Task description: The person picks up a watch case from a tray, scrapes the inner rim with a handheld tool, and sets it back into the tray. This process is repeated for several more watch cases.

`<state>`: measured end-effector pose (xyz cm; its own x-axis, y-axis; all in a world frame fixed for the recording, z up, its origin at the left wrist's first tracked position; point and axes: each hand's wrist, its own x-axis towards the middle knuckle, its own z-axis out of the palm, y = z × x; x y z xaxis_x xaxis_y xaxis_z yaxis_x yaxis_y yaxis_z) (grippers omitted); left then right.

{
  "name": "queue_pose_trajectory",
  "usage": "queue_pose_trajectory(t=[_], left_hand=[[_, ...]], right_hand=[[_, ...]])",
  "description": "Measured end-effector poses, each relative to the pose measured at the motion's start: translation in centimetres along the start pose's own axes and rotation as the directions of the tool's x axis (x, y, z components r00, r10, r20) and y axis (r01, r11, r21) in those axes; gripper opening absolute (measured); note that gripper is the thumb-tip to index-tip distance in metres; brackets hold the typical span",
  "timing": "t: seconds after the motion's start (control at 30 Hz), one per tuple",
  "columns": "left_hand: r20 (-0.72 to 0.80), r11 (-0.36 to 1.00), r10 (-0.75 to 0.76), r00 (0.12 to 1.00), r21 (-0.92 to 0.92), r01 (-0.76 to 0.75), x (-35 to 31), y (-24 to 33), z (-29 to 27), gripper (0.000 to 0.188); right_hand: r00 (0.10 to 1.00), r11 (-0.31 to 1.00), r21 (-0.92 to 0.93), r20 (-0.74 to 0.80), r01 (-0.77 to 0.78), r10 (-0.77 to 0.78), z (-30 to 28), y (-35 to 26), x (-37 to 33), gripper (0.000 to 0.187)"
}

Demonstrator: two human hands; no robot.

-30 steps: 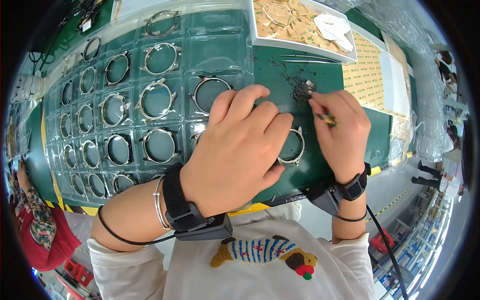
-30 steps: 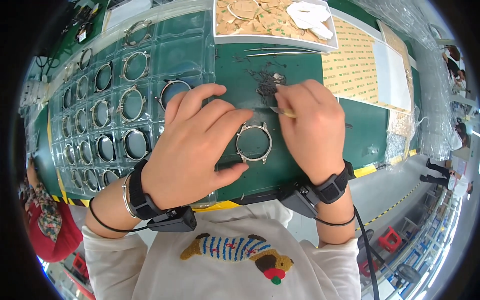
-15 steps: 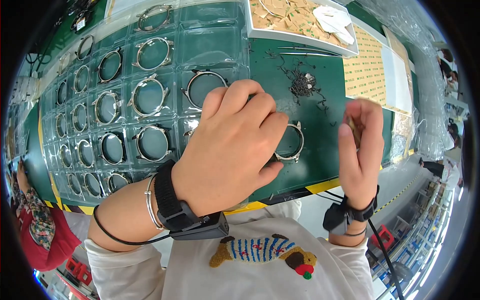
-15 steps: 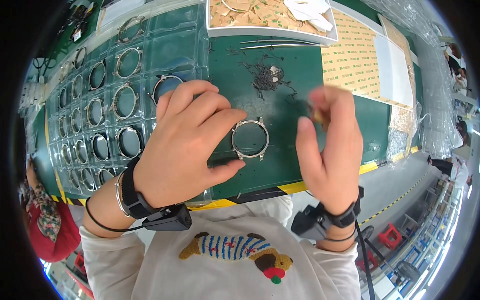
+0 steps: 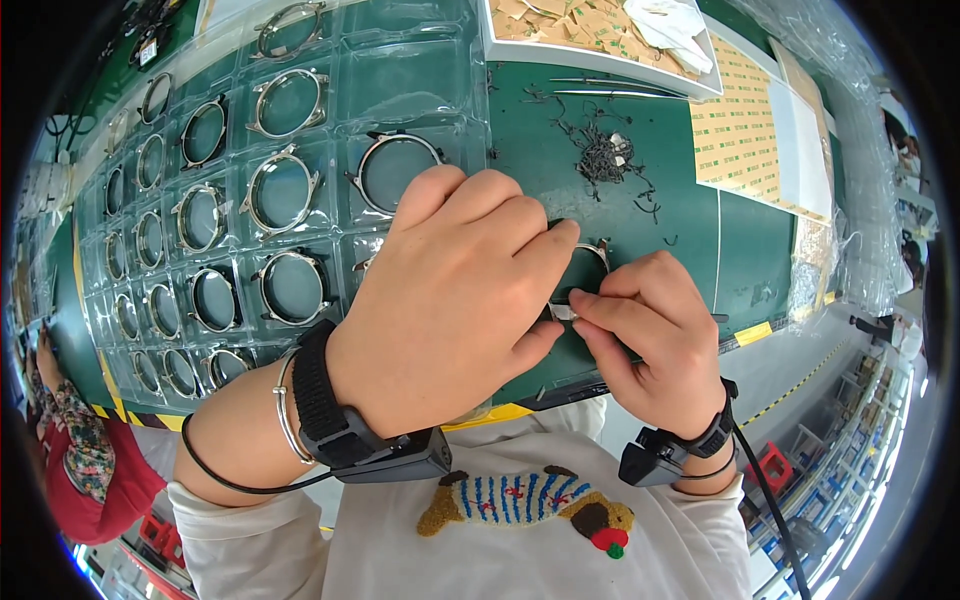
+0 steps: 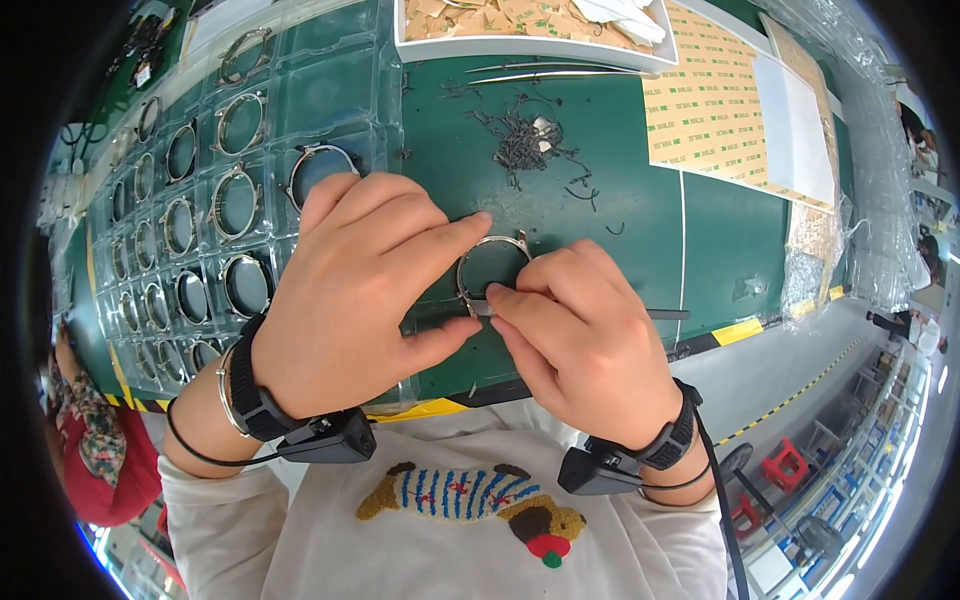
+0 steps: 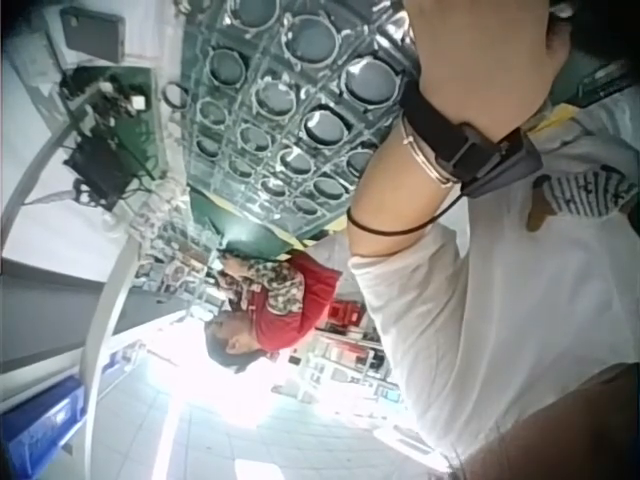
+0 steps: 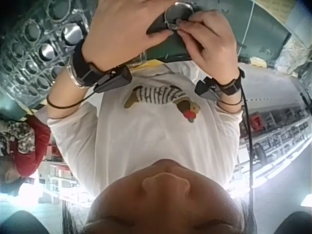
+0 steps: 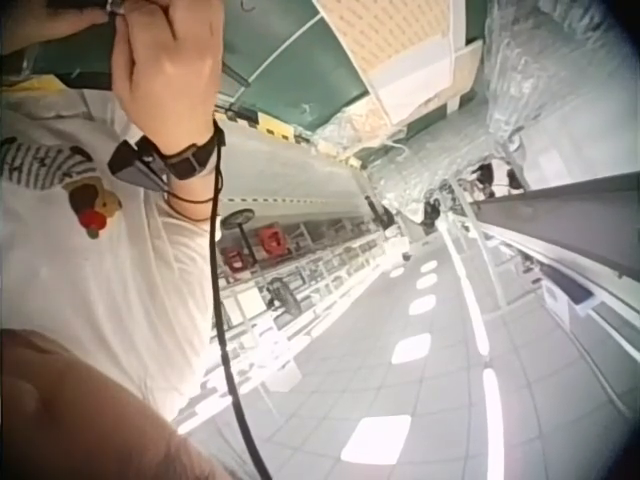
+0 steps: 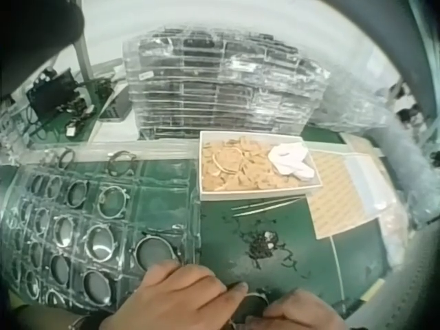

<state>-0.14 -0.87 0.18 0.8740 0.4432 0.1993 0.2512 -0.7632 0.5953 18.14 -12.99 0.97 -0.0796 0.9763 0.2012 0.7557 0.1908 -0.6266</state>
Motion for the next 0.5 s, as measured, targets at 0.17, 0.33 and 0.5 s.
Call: queue_pose_trajectory(t=[0.17, 0.33, 0.5], left_hand=[[0.002, 1.000, 0.006, 1.000, -0.002, -0.006, 0.07, 0.02, -0.04, 0.061], [0.010, 1.000, 0.006, 1.000, 0.008, -0.006, 0.20, 0.04, -0.15, 0.060], [0.017, 1.000, -0.001, 1.000, 0.005, 0.001, 0.30, 0.12, -0.23, 0.061]], right_hand=[[0.999, 1.000, 0.012, 0.032, 0.020, -0.020, -0.13, 0.44, 0.18, 0.024], [0.997, 0.999, 0.002, 0.065, 0.043, -0.043, -0.10, 0.64, 0.55, 0.023], [0.998, 0.998, -0.019, 0.031, 0.063, -0.063, 0.32, 0.73, 1.02, 0.023]])
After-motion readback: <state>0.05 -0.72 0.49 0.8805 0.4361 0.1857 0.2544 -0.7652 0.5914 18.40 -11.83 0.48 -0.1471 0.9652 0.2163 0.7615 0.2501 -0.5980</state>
